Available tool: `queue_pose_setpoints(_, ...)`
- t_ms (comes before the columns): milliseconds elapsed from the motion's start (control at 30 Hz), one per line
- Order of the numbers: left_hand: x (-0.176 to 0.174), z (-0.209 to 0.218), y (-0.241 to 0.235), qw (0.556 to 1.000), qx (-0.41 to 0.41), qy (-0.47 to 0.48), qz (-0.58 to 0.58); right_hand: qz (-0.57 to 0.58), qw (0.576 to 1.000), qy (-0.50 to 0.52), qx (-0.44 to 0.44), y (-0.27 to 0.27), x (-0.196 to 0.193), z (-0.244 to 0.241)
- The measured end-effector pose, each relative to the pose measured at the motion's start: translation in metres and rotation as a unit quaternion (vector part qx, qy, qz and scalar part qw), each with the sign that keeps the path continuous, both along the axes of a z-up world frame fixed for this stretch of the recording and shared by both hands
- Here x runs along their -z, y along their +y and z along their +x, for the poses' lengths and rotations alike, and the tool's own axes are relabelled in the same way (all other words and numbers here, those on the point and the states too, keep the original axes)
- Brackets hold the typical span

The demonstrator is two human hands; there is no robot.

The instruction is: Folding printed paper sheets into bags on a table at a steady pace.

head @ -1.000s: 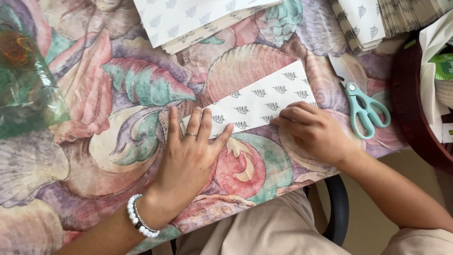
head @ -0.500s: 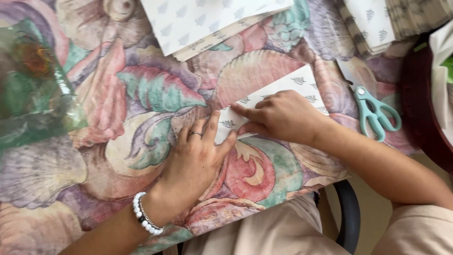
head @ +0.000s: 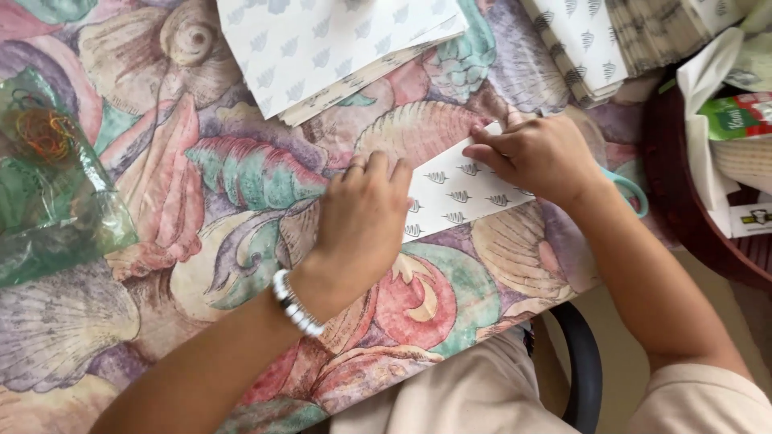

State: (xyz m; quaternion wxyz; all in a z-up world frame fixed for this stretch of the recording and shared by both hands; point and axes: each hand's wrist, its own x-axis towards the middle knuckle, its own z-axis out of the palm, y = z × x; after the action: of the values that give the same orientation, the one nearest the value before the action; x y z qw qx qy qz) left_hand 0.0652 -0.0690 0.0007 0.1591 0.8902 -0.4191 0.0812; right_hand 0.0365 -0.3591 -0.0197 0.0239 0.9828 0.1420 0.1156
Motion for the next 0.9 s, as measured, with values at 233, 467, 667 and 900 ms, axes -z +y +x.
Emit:
queue_pose_setpoints(233,0.004,0.023,-0.039,0.983,-0.041,0.163,0.074,0.132,0.991,-0.013,-0.024,0.007,-0.016,-0.009)
queue_pose_setpoints(467,-0.016,0.023,-0.03,0.896,-0.065,0.412,-0.153,0.291,0.942,-0.165,0.005,0.0,-0.018,-0.05)
queue_pose_setpoints(667,-0.01,0.016,-0.054,0.651,-0.111,0.506,-0.555,0.472,0.876,-0.1,-0.004,0.05,-0.034,-0.027)
queue_pose_setpoints(900,-0.028,0.028,-0.084,0.642,-0.12,0.409,-0.637,0.624,0.78,0.012,0.048,0.063,-0.057,0.019)
